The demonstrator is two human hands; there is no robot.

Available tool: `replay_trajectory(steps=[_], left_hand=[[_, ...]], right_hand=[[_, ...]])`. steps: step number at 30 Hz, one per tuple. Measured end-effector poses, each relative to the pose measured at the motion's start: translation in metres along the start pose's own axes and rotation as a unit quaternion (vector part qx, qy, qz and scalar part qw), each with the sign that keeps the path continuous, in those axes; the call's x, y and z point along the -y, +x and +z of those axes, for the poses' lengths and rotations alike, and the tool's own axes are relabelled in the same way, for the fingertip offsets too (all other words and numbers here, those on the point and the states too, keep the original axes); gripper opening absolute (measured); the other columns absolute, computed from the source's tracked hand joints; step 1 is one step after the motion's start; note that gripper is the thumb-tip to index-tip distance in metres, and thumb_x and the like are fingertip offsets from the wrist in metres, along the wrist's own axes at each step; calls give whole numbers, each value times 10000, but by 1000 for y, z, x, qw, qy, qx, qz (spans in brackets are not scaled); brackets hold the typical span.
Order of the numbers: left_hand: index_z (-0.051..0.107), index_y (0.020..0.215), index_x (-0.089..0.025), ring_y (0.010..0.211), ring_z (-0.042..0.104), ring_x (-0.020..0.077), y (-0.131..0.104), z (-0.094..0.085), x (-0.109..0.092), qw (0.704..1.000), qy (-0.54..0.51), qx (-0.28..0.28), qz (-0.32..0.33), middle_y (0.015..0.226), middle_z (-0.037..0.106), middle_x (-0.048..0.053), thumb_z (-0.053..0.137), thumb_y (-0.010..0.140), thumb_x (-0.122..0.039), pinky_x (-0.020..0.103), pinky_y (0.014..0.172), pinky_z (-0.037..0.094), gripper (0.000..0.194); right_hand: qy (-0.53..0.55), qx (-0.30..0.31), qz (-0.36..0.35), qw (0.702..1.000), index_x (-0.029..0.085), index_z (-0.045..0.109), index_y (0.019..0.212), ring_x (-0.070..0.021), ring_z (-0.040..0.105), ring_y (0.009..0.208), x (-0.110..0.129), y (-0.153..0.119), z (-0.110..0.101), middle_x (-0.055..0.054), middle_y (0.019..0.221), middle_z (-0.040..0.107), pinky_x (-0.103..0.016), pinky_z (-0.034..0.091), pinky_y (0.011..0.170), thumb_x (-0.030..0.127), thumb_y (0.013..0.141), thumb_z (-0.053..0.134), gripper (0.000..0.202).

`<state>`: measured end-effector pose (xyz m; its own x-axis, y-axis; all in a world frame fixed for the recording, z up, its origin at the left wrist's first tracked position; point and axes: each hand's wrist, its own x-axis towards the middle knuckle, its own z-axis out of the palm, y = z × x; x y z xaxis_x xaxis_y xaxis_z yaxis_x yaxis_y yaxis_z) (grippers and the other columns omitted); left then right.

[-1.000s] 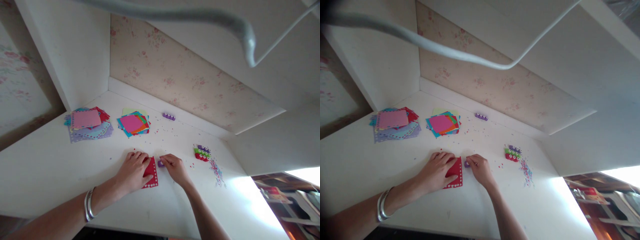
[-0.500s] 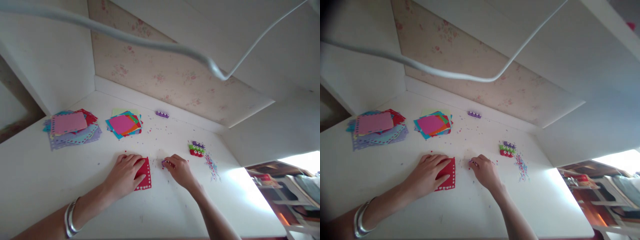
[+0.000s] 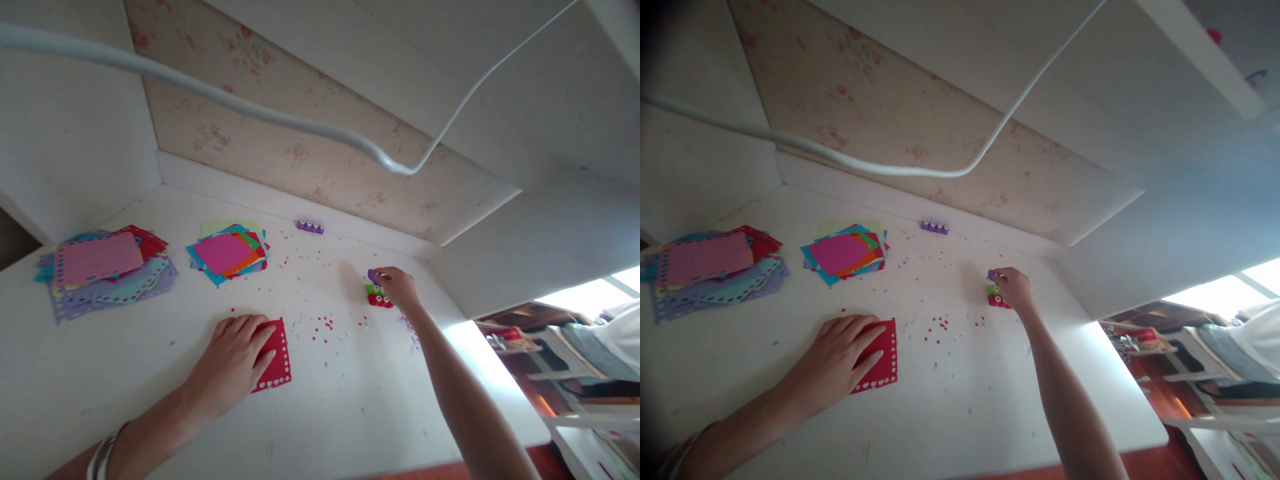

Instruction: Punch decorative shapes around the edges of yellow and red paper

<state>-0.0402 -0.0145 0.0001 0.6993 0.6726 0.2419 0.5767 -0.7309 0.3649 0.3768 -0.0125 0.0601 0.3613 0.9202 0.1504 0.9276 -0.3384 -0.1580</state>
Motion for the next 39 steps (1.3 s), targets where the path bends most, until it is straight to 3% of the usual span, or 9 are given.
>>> replay_trajectory(steps=[8, 11, 16, 23, 26, 29, 31, 34, 39], left_hand=[[591, 1221, -228, 1154, 516, 257, -1, -1, 0, 1000, 0, -12, -5, 1247, 592, 69, 491, 942, -331, 453, 999, 356, 313], [591, 1230, -217, 1159, 507, 266, 0, -5, -1, 1000, 7, -23, -12, 1255, 592, 77, 473, 955, -350, 470, 1009, 348, 328], [597, 1240, -198, 1167, 490, 293, 1, -13, 1, 999, 28, -14, -36, 1269, 583, 93, 469, 955, -345, 494, 998, 351, 345], [606, 1218, -173, 1113, 502, 307, 4, -15, 5, 997, 30, 28, -68, 1220, 597, 109, 511, 929, -362, 492, 932, 396, 358], [608, 1199, -200, 1094, 507, 302, 4, -13, 7, 997, 20, 31, -61, 1187, 607, 97, 557, 908, -369, 489, 931, 397, 340], [598, 1208, -226, 1075, 514, 291, 5, -13, 9, 997, -5, 34, -65, 1157, 610, 81, 611, 879, -375, 482, 938, 400, 361], [591, 1220, -234, 1066, 515, 289, 6, -14, 10, 996, -26, 38, -81, 1137, 607, 74, 652, 852, -375, 481, 941, 402, 399], [609, 1197, -240, 1044, 519, 286, 8, -16, 11, 992, -56, 46, -103, 1097, 605, 70, 692, 818, -353, 471, 936, 406, 404], [682, 1002, -256, 952, 569, 224, 11, -18, 12, 986, -126, 53, -96, 997, 635, 38, 575, 883, -219, 407, 898, 400, 164]], right_hand=[[-105, 93, -27, 990, 210, 777, 949, -244, 677, 989, -13, 30, 15, -104, 1059, 732, -312, 488, 864, 166, 831, 536, 272], [-118, 101, -35, 987, 206, 751, 1050, -261, 660, 1032, -6, 37, 13, -116, 1124, 711, -344, 480, 900, 174, 846, 525, 306], [-86, 96, -76, 989, 216, 652, 1237, -208, 666, 1017, 36, 63, 23, -60, 1110, 722, -302, 482, 913, 127, 900, 422, 417], [-25, 64, -111, 991, 140, 494, 1387, -201, 485, 1295, 115, 123, 72, -100, 1413, 519, -300, 365, 1083, 140, 933, 419, 460], [-8, 47, -99, 994, 98, 448, 1406, -230, 409, 1354, 131, 149, 84, -157, 1466, 439, -351, 326, 1116, 149, 949, 436, 460], [8, 41, -95, 995, 121, 489, 1356, -256, 453, 1313, 135, 164, 88, -161, 1433, 471, -447, 350, 1090, 193, 954, 505, 409], [19, 43, -97, 994, 133, 559, 1279, -255, 521, 1239, 133, 167, 88, -146, 1363, 539, -452, 387, 1049, 220, 939, 552, 351], [34, 44, -96, 994, 133, 681, 1095, -242, 591, 1134, 128, 163, 86, -153, 1231, 624, -356, 415, 994, 201, 920, 553, 227], [85, 35, -87, 992, 184, 712, 1017, -238, 638, 1039, 117, 133, 85, -118, 1132, 682, -329, 442, 934, 225, 888, 562, 202]])
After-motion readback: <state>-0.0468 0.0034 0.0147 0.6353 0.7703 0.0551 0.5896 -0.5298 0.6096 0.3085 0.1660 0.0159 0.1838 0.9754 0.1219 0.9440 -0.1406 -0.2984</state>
